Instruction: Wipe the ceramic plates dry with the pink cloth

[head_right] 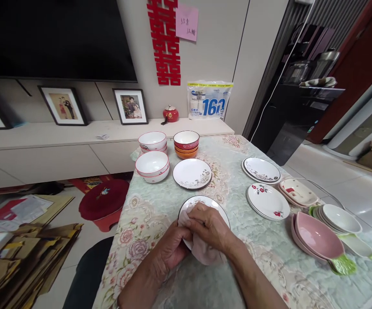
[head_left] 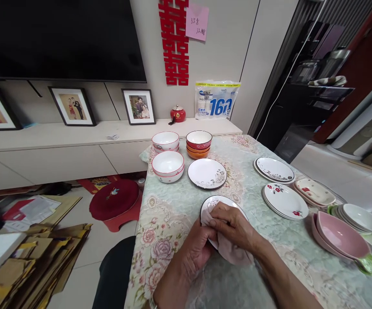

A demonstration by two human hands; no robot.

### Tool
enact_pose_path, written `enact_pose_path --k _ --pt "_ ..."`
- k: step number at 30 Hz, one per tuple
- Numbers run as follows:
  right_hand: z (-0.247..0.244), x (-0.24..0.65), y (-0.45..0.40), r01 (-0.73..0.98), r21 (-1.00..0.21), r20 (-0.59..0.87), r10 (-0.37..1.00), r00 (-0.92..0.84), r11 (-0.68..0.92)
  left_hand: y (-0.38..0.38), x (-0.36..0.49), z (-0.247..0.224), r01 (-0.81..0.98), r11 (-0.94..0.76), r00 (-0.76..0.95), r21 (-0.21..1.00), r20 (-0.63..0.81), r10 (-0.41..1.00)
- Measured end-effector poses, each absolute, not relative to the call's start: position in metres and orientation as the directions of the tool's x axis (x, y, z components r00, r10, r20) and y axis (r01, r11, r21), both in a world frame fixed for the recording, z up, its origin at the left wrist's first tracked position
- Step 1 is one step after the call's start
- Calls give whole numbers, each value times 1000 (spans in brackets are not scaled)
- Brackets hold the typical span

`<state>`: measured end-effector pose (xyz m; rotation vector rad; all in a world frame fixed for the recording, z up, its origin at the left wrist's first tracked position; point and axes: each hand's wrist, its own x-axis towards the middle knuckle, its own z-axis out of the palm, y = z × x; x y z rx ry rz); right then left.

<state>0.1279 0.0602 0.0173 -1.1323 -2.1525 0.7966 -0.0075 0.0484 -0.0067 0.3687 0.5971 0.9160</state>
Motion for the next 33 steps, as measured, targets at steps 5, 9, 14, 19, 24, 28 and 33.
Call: enact_pose_path --k 5,9,14,19,24,28,33 --pt "12 145 67 535 -742 178 888 -425 405 49 -8 -10 -621 570 438 539 -365 822" --pt "-2 159 75 743 -625 182 970 -158 239 49 -9 -9 -605 584 422 542 -404 812" --pt "-10 153 75 815 -555 246 969 -34 170 48 -8 -8 -608 580 419 542 -402 814" --pt "3 133 66 609 -691 259 921 -293 388 48 -9 -11 -651 569 459 503 -336 823" --pt "19 133 62 388 -835 176 857 -484 391 49 -10 -8 -719 590 514 368 -290 807" --pt "24 142 62 360 -885 35 813 -582 296 53 -9 -5 -702 667 589 251 -323 741" --pt "25 161 63 422 -888 -83 841 -534 180 54 -4 -8 -720 644 535 259 -385 752"
